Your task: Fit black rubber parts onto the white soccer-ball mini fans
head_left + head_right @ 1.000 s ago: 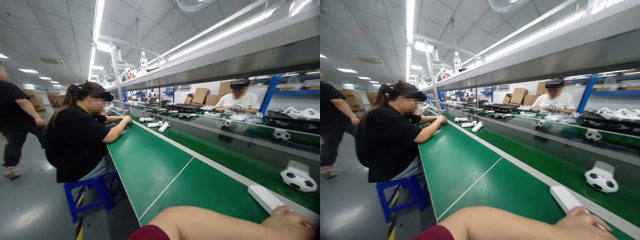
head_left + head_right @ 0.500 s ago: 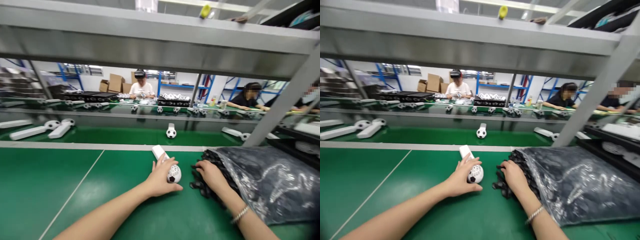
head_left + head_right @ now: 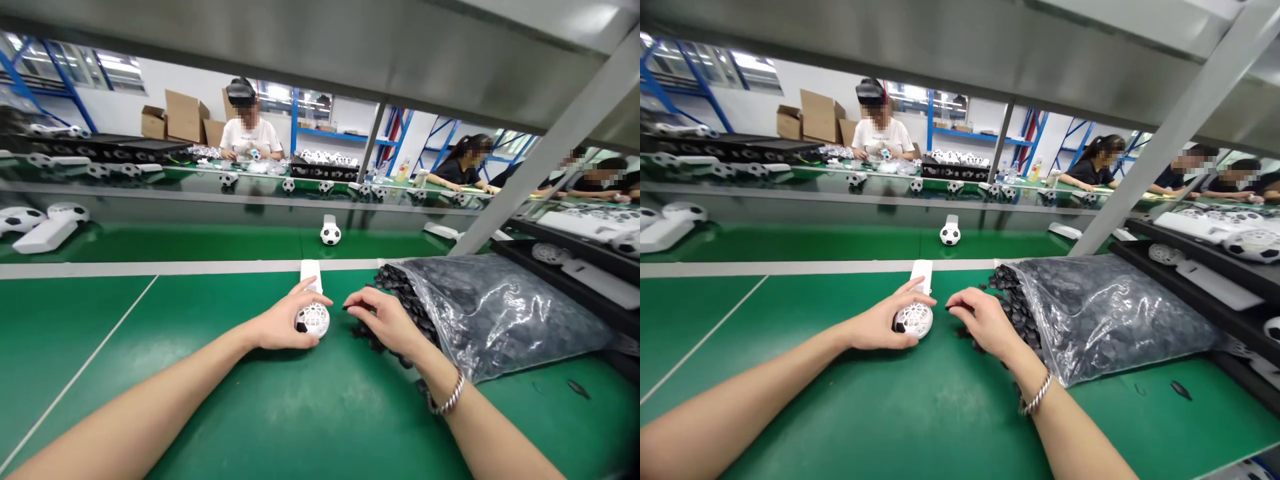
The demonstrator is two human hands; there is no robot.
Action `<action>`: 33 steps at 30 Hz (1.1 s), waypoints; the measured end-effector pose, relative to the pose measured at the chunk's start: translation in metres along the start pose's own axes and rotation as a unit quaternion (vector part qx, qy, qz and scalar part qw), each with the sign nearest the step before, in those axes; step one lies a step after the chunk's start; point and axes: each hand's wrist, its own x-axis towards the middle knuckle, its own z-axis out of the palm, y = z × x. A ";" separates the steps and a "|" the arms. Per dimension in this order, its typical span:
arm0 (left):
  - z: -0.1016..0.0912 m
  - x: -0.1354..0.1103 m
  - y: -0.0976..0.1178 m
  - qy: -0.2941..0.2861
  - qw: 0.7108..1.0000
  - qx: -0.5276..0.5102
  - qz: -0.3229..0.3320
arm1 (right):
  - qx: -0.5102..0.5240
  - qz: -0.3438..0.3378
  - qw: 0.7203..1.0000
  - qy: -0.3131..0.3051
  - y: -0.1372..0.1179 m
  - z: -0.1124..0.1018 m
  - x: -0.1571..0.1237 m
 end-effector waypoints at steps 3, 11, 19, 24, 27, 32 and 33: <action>-0.001 0.001 0.002 -0.010 1.000 0.000 0.002 | 0.051 -0.032 0.998 -0.029 -0.012 0.008 -0.004; -0.003 0.001 0.002 -0.011 1.000 0.004 0.023 | -0.108 -0.134 0.982 -0.077 -0.022 0.019 -0.008; 0.009 0.004 0.003 0.045 0.999 -0.006 0.021 | -0.024 -0.125 0.992 -0.025 -0.016 0.029 -0.005; 0.013 0.005 0.005 0.057 0.998 -0.011 0.006 | 0.161 0.008 0.987 -0.016 -0.009 0.036 0.001; 0.013 0.005 0.004 0.055 0.998 -0.017 0.004 | 0.172 0.037 0.984 -0.031 -0.005 0.036 0.007; 0.011 0.006 -0.003 0.056 0.998 -0.011 0.020 | -0.045 0.026 0.997 0.056 0.017 0.022 0.012; 0.011 0.005 -0.003 0.058 0.998 -0.002 0.031 | -0.109 0.016 0.992 0.067 0.024 0.018 0.011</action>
